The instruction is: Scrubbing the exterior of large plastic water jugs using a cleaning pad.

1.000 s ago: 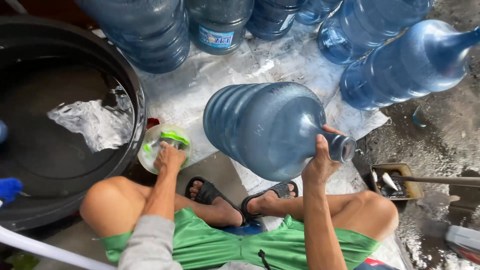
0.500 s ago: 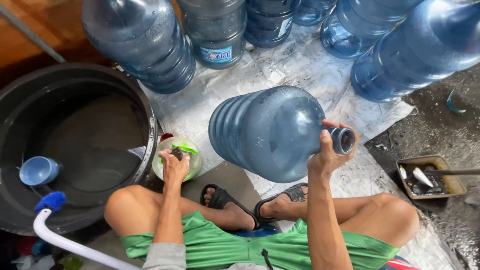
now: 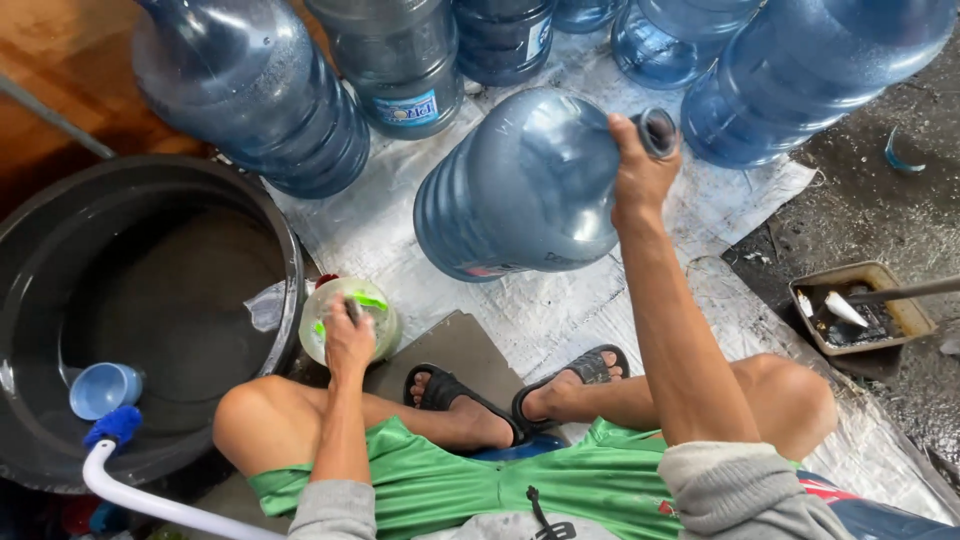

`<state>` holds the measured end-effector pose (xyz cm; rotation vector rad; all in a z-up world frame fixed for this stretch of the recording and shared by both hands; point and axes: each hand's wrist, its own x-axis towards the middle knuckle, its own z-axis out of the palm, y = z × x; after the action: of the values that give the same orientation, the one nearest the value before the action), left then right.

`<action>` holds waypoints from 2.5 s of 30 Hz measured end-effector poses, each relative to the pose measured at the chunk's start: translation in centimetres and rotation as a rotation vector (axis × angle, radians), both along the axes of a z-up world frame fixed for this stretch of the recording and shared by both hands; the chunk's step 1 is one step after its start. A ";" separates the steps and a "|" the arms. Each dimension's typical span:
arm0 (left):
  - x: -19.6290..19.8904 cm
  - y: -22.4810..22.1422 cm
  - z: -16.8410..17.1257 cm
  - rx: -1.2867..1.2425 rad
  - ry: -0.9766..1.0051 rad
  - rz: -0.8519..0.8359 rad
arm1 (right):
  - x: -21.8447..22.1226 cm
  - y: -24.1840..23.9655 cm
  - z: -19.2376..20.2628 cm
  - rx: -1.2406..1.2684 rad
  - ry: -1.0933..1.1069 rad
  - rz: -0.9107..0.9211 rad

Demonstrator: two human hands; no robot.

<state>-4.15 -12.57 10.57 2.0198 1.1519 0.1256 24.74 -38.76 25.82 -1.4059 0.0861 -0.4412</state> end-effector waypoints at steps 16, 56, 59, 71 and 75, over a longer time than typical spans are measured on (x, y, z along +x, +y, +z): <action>8.7 -11.7 12.7 -0.205 -0.818 -0.261 | -4.5 -0.2 -1.6 0.096 -0.259 0.065; 14.5 -13.3 16.0 0.238 -0.515 -0.420 | -5.7 -4.2 -4.6 0.207 -0.363 0.346; 8.6 -17.3 14.1 0.394 -0.531 -0.472 | -5.5 -4.4 -3.8 0.216 -0.298 0.334; 10.0 -16.6 17.0 0.500 -0.491 -0.451 | -6.5 -1.1 -2.1 0.047 -0.370 0.186; 8.7 -17.2 16.4 0.649 -0.487 -0.457 | -6.9 -1.1 -2.0 0.096 -0.412 0.292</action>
<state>4.57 -29.79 26.99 2.5538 0.3380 0.7910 17.85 -39.85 23.81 -1.1857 -0.4226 -0.4673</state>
